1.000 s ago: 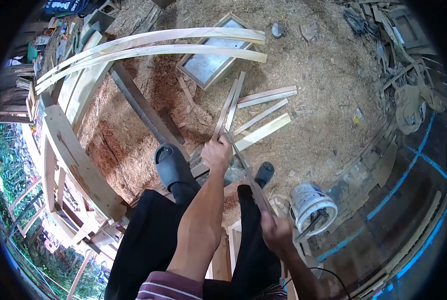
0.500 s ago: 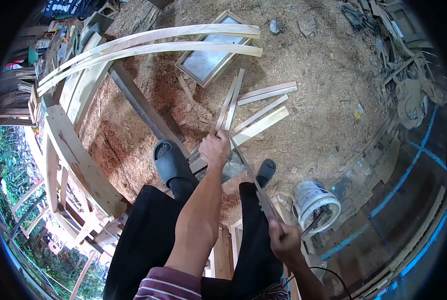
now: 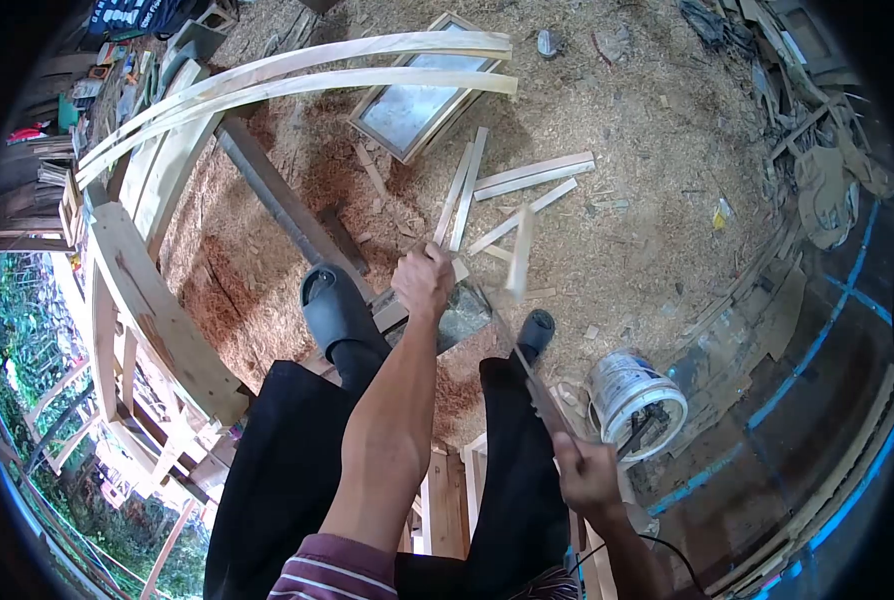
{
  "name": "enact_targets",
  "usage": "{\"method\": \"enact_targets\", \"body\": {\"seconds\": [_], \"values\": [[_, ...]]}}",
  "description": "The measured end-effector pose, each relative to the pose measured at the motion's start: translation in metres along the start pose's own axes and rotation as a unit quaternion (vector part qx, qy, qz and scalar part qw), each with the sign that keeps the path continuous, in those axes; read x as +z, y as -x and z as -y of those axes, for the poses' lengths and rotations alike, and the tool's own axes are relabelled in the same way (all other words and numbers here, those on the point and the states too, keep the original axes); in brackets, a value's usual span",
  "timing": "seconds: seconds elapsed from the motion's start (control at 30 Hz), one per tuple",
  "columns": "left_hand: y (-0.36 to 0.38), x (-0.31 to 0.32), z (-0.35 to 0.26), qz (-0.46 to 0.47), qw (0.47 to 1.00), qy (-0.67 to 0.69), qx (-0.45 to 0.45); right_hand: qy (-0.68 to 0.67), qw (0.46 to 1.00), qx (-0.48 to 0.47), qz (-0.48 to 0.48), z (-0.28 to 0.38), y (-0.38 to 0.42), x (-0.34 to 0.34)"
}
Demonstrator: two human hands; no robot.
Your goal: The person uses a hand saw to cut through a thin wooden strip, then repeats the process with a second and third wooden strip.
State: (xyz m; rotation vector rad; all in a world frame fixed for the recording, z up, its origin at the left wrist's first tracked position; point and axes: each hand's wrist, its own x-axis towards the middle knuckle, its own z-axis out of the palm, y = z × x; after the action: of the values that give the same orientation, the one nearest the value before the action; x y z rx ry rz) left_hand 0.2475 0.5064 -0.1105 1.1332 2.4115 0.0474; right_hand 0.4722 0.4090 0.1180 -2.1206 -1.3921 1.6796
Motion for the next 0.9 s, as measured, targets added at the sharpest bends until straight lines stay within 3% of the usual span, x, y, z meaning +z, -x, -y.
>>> {"method": "enact_targets", "body": {"seconds": [0.07,0.13,0.2,0.23,0.3,0.4,0.63,0.77,0.8,0.9], "values": [[0.002,0.014,0.012,0.004,0.999,-0.026,0.021,0.004,1.000,-0.003,0.000,-0.031,0.009,-0.003],[-0.009,0.012,0.006,-0.018,0.998,-0.044,0.050,-0.042,0.997,0.019,-0.066,-0.023,-0.021,0.005],[-0.004,0.004,0.002,0.016,1.000,0.007,-0.008,-0.025,0.996,0.046,-0.068,-0.015,-0.058,0.013],[-0.004,0.014,0.010,0.001,0.999,-0.010,0.030,-0.027,0.997,0.044,-0.065,-0.008,-0.074,0.018],[0.001,-0.001,-0.003,0.007,1.000,0.003,0.000,-0.013,0.999,-0.024,-0.043,-0.002,-0.096,0.033],[0.001,-0.010,-0.010,0.004,0.999,0.006,-0.042,0.009,1.000,-0.012,0.021,-0.009,-0.113,0.053],[0.000,-0.002,-0.005,-0.017,0.999,0.015,-0.022,0.020,0.993,-0.103,0.048,-0.003,-0.164,0.072],[-0.002,-0.001,-0.004,0.007,0.999,0.018,-0.038,0.009,0.987,-0.156,-0.050,-0.011,-0.217,0.111],[0.000,-0.003,-0.003,0.007,0.999,0.010,-0.044,0.018,0.993,-0.117,-0.018,-0.002,-0.220,0.110],[0.003,-0.008,-0.006,-0.022,0.999,0.028,0.001,-0.098,0.982,-0.162,-0.029,-0.008,-0.227,0.121]]}}
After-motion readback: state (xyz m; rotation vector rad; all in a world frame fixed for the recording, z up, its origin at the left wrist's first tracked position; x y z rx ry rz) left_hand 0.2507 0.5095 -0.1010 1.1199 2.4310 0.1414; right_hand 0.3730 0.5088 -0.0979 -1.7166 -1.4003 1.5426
